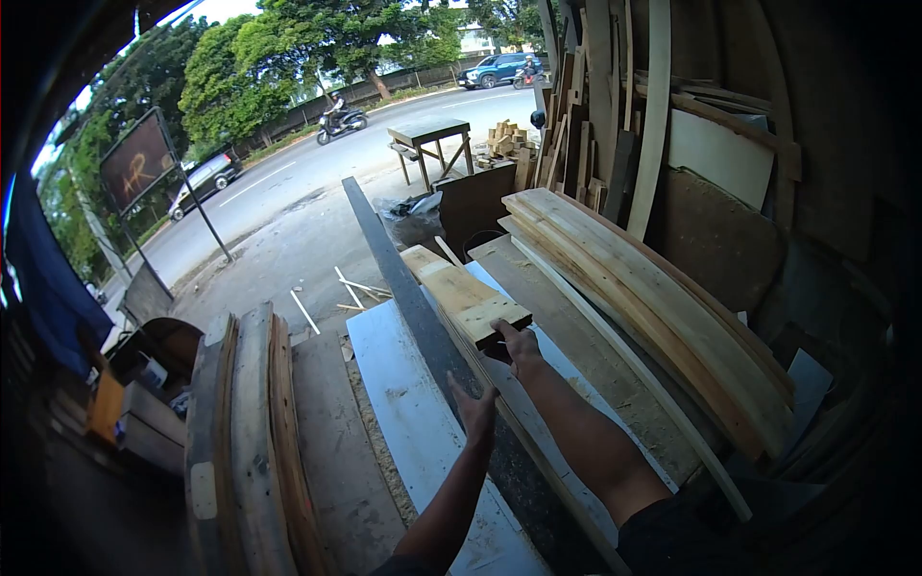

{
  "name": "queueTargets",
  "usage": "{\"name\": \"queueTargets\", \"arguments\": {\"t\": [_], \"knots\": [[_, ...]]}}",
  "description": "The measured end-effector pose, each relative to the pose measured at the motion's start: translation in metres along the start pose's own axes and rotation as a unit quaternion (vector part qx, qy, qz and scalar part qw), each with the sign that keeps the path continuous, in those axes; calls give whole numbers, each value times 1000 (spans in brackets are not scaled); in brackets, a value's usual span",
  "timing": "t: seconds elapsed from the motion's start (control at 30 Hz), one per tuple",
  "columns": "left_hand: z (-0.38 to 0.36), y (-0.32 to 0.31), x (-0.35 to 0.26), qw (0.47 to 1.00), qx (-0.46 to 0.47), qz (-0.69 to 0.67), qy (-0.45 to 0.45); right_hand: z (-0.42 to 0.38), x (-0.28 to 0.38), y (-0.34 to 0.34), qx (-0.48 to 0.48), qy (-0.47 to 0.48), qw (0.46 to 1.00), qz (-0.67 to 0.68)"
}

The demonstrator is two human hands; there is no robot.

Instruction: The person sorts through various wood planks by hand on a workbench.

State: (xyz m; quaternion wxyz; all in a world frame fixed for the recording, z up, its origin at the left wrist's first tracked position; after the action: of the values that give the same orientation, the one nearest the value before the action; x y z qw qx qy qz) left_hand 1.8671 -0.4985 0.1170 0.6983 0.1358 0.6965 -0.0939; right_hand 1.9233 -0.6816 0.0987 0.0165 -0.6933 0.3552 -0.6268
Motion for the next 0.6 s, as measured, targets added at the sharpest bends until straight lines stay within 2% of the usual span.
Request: {"name": "queueTargets", "arguments": {"t": [0.07,0.17,0.27,0.37,0.43,0.6], "knots": [[-32,-25,20,995,64,39,68,-1,0,2,13,7,1000,-4],[-15,-49,78,990,135,-24,24,-13,6,4,9,-2,997,-73],[1,-45,113,996,88,17,4,-23,15,15,-23,1,987,-162],[-28,-26,80,986,70,-143,49,-18,12,24,70,103,976,-182],[-35,-13,83,979,62,-189,38,-18,7,39,58,111,964,-234],[-45,24,115,970,40,-241,-17,-68,47,32,45,118,882,-454]]}}
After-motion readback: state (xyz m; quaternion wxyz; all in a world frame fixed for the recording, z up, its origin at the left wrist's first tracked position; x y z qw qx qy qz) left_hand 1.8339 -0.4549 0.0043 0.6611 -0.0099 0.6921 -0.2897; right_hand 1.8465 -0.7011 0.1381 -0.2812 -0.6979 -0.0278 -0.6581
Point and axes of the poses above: each hand's wrist, its own z-axis towards the middle knuckle, its own y-axis out of the back of the hand, x = y × z, the point moved 7 cm from there along z, towards the middle knuckle, and after that the axes turned 14 degrees about x, right-handed, at the moved point
